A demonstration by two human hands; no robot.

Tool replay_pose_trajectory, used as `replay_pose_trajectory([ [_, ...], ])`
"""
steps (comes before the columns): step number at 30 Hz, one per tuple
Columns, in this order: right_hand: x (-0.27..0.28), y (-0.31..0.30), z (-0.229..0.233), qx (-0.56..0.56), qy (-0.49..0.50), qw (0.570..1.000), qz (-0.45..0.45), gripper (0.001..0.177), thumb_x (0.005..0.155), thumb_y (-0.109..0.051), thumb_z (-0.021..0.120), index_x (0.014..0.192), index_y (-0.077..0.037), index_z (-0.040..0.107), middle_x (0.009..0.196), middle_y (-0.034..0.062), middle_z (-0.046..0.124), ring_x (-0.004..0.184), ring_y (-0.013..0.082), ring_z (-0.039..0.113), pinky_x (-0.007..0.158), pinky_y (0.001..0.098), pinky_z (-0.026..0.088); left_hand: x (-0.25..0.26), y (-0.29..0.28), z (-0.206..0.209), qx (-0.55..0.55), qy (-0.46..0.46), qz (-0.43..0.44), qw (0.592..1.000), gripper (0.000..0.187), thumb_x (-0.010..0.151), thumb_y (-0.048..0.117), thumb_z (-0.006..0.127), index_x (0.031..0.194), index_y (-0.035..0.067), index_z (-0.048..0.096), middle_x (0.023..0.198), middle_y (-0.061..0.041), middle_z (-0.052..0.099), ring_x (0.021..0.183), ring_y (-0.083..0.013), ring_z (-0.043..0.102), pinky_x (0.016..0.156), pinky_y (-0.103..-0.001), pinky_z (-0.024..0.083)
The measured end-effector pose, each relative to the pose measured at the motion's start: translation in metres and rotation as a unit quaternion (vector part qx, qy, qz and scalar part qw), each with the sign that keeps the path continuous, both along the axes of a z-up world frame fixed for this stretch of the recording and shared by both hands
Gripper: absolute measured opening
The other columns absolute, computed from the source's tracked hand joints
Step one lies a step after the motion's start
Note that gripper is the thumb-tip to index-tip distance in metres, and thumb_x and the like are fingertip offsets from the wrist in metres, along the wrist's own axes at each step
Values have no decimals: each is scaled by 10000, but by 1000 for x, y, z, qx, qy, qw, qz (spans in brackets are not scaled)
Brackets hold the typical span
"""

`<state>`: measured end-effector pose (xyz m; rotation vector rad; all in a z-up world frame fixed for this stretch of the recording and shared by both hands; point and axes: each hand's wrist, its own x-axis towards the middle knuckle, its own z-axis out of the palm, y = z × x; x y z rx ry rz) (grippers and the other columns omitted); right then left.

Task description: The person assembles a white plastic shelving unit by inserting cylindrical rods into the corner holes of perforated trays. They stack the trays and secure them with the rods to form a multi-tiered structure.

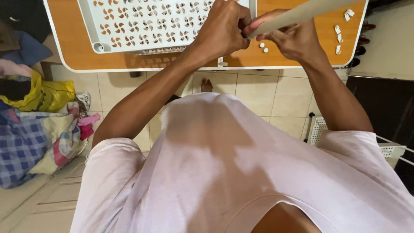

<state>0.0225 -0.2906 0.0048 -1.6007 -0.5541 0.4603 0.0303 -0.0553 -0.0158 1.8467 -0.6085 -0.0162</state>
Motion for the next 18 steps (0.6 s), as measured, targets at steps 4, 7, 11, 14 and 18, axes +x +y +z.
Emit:
replay_pose_trajectory([
  [4, 7, -8, -10, 10, -90, 996, -1, 300, 1058, 258, 504, 1148, 61, 710, 1101, 169, 748, 946, 178, 726, 842, 278, 633, 0, -9, -2, 14, 53, 10, 998, 200, 622, -20, 836, 779, -13, 713, 716, -106, 716, 633, -203, 700, 567, -344, 524],
  [7, 12, -9, -17, 43, -83, 996, 0, 333, 1018, 281, 510, 1140, 58, 725, 1103, 163, 753, 946, 196, 740, 846, 300, 653, -1, -10, -4, 18, 45, -1, 999, 213, 646, -6, 858, 811, -3, 723, 733, -103, 716, 648, -207, 695, 569, -346, 510],
  [11, 13, -8, -24, 77, -59, 995, -4, 238, 1074, 249, 637, 1161, 47, 727, 1073, 131, 747, 934, 186, 732, 840, 300, 642, 1, -9, -10, 61, 66, 6, 996, 222, 680, 66, 853, 860, 21, 731, 755, -89, 728, 653, -198, 696, 584, -350, 525],
  [14, 11, -5, -25, 65, -63, 996, 0, 174, 1113, 214, 646, 1160, 65, 722, 1094, 136, 748, 960, 191, 731, 870, 312, 638, -1, -7, -14, 86, 70, 21, 994, 233, 703, 114, 845, 897, 42, 738, 793, -71, 748, 672, -190, 714, 606, -355, 545],
  [18, 8, 3, -25, 59, -46, 997, -5, 156, 1075, 205, 621, 1133, 87, 704, 1101, 125, 750, 1012, 198, 737, 923, 328, 638, -2, 2, -22, 113, 69, 10, 991, 238, 754, 147, 842, 929, 39, 723, 824, -70, 756, 706, -190, 734, 638, -362, 560],
])
